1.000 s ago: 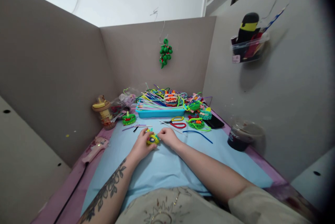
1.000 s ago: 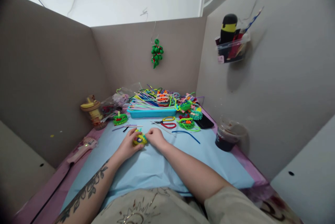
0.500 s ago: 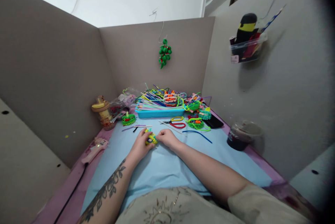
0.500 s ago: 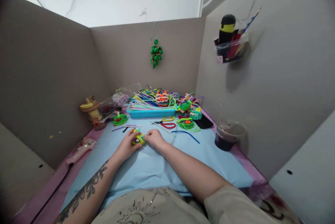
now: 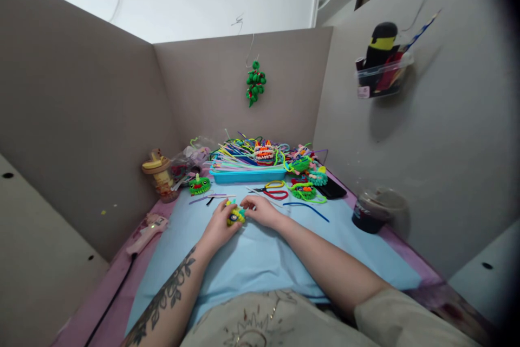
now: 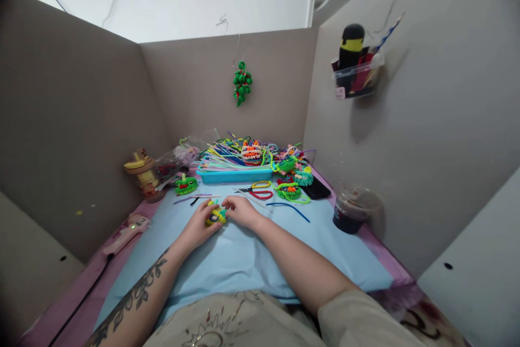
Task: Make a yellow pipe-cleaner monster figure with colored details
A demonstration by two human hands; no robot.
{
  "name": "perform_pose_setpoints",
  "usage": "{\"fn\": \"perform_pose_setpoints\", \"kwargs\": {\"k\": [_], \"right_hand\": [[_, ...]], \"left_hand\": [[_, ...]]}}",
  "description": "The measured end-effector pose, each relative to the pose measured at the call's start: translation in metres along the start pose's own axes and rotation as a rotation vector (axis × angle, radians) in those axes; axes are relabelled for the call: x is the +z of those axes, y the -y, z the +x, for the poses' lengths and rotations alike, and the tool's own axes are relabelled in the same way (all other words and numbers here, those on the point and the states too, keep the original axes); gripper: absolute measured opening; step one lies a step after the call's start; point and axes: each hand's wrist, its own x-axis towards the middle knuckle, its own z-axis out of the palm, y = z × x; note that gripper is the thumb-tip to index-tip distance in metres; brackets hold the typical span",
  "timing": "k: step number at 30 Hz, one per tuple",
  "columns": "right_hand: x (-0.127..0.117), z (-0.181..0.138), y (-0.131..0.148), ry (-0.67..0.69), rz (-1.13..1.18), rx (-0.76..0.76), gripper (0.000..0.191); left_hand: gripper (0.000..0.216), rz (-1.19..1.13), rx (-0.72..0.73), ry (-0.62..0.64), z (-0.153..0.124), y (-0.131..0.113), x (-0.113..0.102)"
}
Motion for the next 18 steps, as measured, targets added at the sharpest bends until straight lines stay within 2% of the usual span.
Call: {"fn": "perform_pose_setpoints", "kwargs": {"k": [3, 9, 14, 18], "right_hand": [[-0.0035, 0.0005, -0.0021, 0.073, -0.112, -0.166, 0.025], [-0.0051, 0.0049, -0.0072, 0.145, -0.296, -0.307, 0.022], [-0.0033, 0.0052, -0.0068, 0.162, -0.351, -0.311, 0.022], [-0.0005, 0.0031, -0.0067, 0.107, -0.179, -0.230, 0.018]], "left_hand": [[0.051, -0.011, 0.001, 0.001, 0.0001, 0.0007, 0.0001], [0.052, -0.031, -0.007, 0.009, 0.0004, -0.0003, -0.0012], [0.053, -0.024, -0.023, 0.017, 0.0008, -0.0039, -0.0034], [0.052, -0.017, -0.026, 0.015, 0.0011, -0.0063, -0.0042]]}}
